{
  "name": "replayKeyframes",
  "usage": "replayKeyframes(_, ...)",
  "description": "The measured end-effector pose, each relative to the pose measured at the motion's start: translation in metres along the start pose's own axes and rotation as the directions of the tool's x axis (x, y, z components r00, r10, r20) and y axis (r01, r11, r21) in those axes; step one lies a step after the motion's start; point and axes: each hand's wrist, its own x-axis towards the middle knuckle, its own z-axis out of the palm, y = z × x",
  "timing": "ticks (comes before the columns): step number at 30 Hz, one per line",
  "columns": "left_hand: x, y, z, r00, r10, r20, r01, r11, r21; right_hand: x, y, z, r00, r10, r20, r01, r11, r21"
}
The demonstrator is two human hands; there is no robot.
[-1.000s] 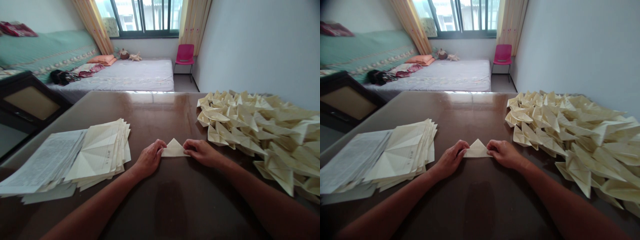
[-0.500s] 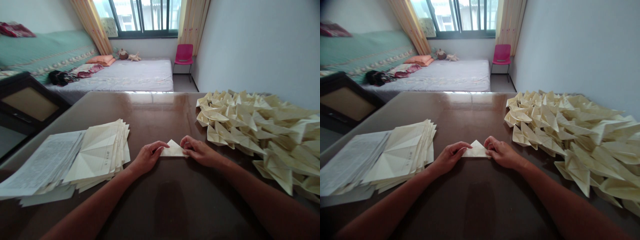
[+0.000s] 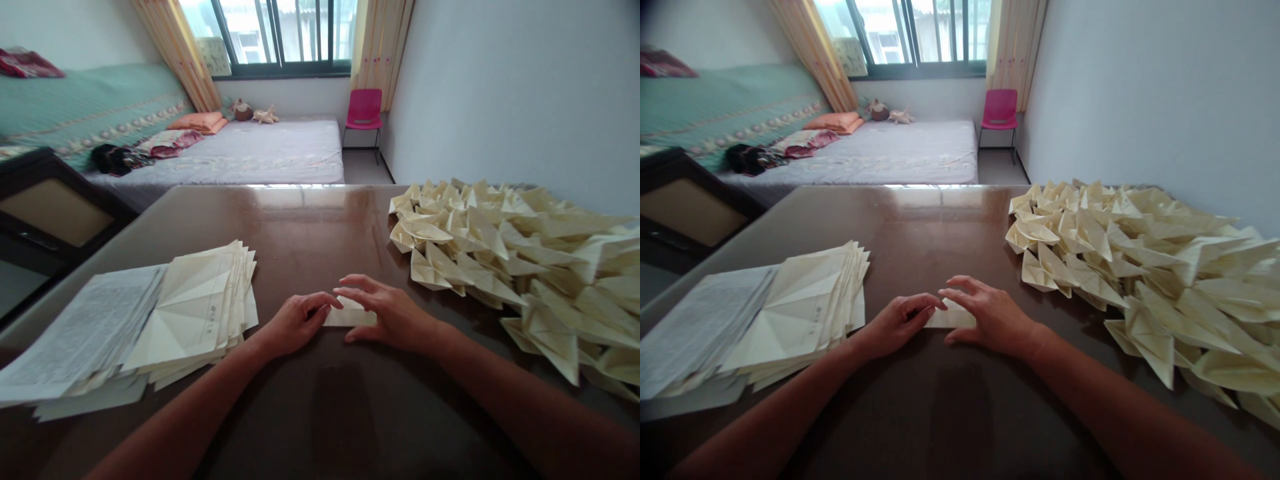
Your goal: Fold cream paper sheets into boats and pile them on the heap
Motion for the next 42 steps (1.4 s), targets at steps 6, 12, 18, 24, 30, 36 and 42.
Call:
replayKeyframes(6,-0.001,0.006,0.000,0.995,-0.073,0.061,0.088,0.949,-0.302,0.002,-0.004,0.005,0.999,0.010,0.050,-0.017,0.988,0.154)
replayKeyframes(12,-0.001,0.003,0.010,0.999,-0.053,0.013,0.054,0.939,-0.340,0.007,-0.005,0.005,0.997,0.077,0.018,-0.079,0.945,0.319)
replayKeyframes(18,0.000,-0.001,0.015,0.998,-0.043,-0.055,0.030,0.975,-0.219,0.008,-0.003,0.005,0.994,0.064,0.089,-0.093,0.919,0.383)
replayKeyframes(24,-0.002,0.004,0.024,0.988,-0.011,-0.154,-0.013,0.988,-0.152,0.004,-0.010,0.013,0.997,0.077,-0.008,-0.070,0.944,0.323)
replayKeyframes(30,-0.002,0.004,0.022,0.948,-0.136,-0.287,0.033,0.941,-0.336,0.006,0.001,-0.001,0.975,0.200,-0.099,-0.153,0.922,0.356)
replayKeyframes(36,0.003,-0.004,0.012,0.855,-0.223,-0.468,-0.025,0.884,-0.467,0.005,0.004,-0.005,0.961,0.277,0.014,-0.259,0.881,0.396)
replayKeyframes(42,0.001,0.001,0.017,0.846,-0.183,-0.500,-0.092,0.875,-0.476,0.005,-0.004,0.008,0.936,0.326,0.129,-0.348,0.817,0.460)
